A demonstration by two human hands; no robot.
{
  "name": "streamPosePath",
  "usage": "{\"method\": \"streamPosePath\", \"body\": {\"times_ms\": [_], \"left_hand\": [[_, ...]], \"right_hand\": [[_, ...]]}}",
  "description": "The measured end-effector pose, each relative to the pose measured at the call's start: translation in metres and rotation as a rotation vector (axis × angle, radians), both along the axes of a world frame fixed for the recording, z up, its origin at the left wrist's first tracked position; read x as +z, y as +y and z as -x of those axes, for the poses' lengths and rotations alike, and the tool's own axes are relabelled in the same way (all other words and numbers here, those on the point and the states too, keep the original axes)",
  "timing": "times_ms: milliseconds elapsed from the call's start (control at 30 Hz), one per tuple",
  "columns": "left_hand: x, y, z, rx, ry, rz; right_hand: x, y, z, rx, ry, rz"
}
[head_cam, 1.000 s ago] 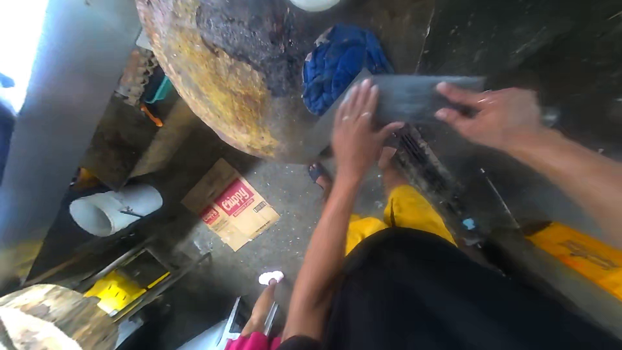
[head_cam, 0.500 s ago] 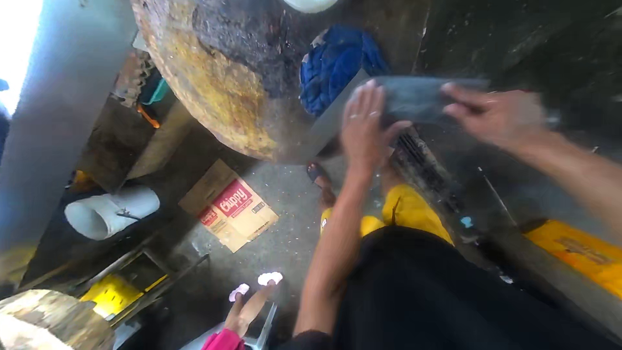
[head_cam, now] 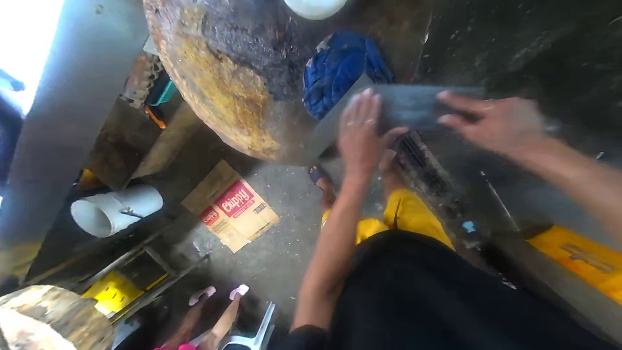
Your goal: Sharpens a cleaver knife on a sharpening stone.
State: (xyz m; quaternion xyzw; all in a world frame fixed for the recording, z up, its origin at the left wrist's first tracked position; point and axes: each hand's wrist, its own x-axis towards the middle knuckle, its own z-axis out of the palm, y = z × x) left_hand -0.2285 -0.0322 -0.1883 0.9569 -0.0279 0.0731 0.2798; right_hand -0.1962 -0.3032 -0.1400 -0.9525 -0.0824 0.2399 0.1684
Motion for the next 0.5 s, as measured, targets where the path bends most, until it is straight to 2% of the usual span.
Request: {"method": "streamPosePath", "body": {"times_ms": [33, 67, 100, 133, 267, 333, 400, 500], "left_hand": [[-0.004, -0.024, -0.017, -0.046, -0.02, 0.039], [-0.004, -0.028, -0.021, -0.078, -0.007, 0.05], [-0.002, -0.012, -0.013, -0.085, 0.027, 0.03], [0.0, 0.021, 0.001, -0.06, 0.054, -0.009], [0.009, 0.194, 0.12, 0.198, 0.189, -0.147], [0.013, 0.223, 0.147, 0.274, 0.193, -0.159], [0.014, 0.19, 0.123, 0.257, 0.165, -0.129], [0.004, 0.079, 0.055, 0.132, 0.016, -0.013]], "right_hand": [[0.006, -0.024, -0.006, -0.042, -0.046, 0.033], [0.011, -0.027, -0.006, -0.052, -0.066, 0.042], [0.012, -0.011, -0.004, -0.032, -0.067, 0.023], [0.006, 0.021, -0.002, 0.005, -0.055, -0.019], [-0.023, 0.194, 0.031, 0.278, 0.155, -0.224], [-0.027, 0.232, 0.038, 0.394, 0.227, -0.314], [-0.029, 0.202, 0.033, 0.343, 0.188, -0.336], [-0.018, 0.081, 0.015, 0.141, 0.092, -0.156]]}}
